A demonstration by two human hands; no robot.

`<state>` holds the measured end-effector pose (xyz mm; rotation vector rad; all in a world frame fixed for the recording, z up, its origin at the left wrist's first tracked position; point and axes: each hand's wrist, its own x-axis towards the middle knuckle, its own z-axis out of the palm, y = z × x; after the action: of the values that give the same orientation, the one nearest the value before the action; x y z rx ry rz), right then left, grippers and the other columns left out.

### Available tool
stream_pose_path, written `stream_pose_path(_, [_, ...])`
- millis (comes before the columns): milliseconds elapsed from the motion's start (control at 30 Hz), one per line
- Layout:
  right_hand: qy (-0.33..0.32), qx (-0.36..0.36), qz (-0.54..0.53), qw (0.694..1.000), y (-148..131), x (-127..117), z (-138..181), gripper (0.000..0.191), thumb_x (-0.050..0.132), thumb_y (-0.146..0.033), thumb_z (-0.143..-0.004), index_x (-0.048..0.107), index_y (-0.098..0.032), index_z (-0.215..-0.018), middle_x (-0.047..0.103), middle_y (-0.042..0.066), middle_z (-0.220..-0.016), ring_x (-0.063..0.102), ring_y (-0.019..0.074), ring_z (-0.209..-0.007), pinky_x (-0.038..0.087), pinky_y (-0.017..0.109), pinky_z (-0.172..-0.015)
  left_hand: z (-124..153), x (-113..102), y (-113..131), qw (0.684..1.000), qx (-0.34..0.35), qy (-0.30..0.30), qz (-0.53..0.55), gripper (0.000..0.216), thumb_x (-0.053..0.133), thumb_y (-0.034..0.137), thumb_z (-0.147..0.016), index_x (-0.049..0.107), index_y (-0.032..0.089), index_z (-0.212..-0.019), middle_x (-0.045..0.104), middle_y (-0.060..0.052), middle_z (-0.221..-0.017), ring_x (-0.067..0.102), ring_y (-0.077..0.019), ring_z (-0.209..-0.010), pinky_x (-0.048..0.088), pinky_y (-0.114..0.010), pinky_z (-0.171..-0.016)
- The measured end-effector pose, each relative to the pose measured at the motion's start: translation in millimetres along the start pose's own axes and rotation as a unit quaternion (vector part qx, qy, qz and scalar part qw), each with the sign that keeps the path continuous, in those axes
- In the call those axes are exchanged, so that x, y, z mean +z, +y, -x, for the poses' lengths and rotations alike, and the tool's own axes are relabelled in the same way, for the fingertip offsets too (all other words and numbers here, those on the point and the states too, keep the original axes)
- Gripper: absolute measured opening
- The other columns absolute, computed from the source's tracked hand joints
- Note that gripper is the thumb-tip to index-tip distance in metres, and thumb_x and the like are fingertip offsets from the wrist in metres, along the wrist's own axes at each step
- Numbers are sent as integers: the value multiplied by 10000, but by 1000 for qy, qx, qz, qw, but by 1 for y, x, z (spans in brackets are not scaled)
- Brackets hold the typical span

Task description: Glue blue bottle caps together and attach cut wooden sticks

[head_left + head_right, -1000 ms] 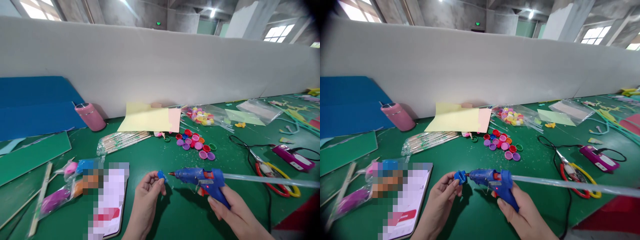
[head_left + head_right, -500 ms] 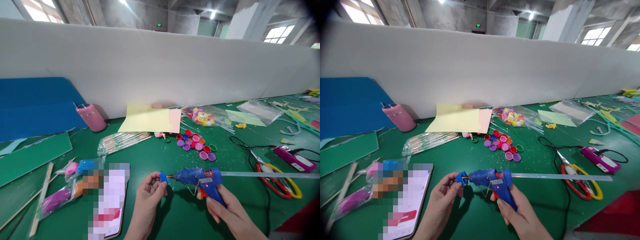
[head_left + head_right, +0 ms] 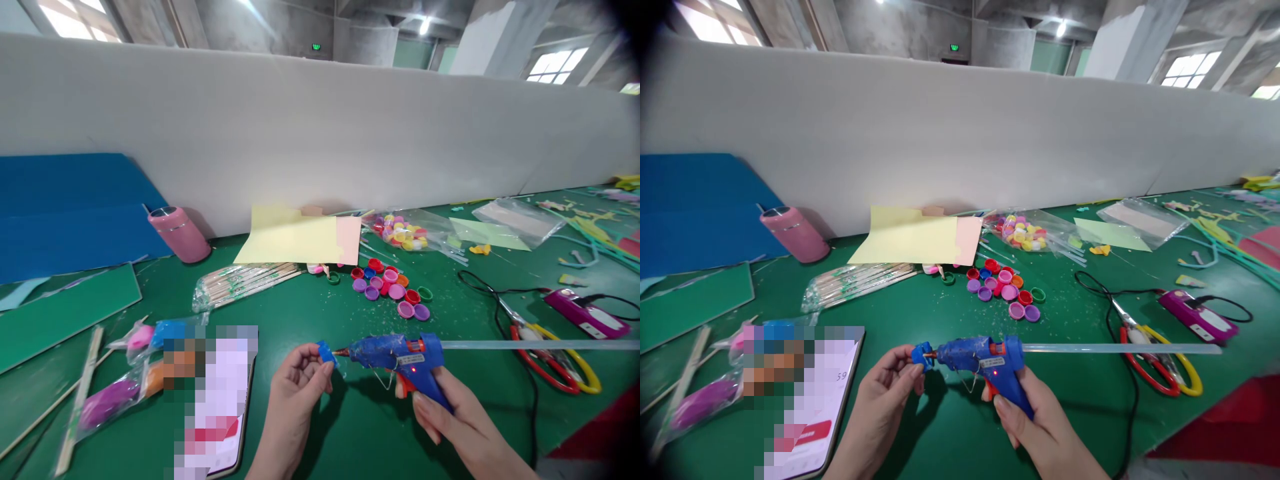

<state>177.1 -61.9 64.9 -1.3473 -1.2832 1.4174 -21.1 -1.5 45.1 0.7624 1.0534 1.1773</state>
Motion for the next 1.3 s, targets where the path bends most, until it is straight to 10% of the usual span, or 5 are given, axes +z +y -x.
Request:
stream_pose_path(833, [86,-65,212,971,0,4,5,238,446,-362,-825,605,-202,-898,543,7,-574,493,140,-484,439,218,-463,-1,-7,-12,975,125,38,-180,274,640,230,-681,492,183,-907,539,31,-611,513,-119,-587,421,-228,-566])
stream_pose_path(1067, [114,-103,314,937,2,6,12,265,504,-360,-798,621,-222,-991,665,79,-985,614,226,-883,492,246,-776,-2,-10,-21,942,225,61,-242,286,630,192,-685,499,199,-938,539,6,-737,531,-134,-670,445,-268,-674])
stream_pose_path(1300, [92,-93,370,920,12,11,9,359,442,-363,-823,575,-171,-1096,644,110,-1053,598,243,-961,489,282,-823,2,-5,-15,973,139,76,-167,269,647,240,-677,485,185,-885,555,11,-713,537,-121,-626,442,-242,-601])
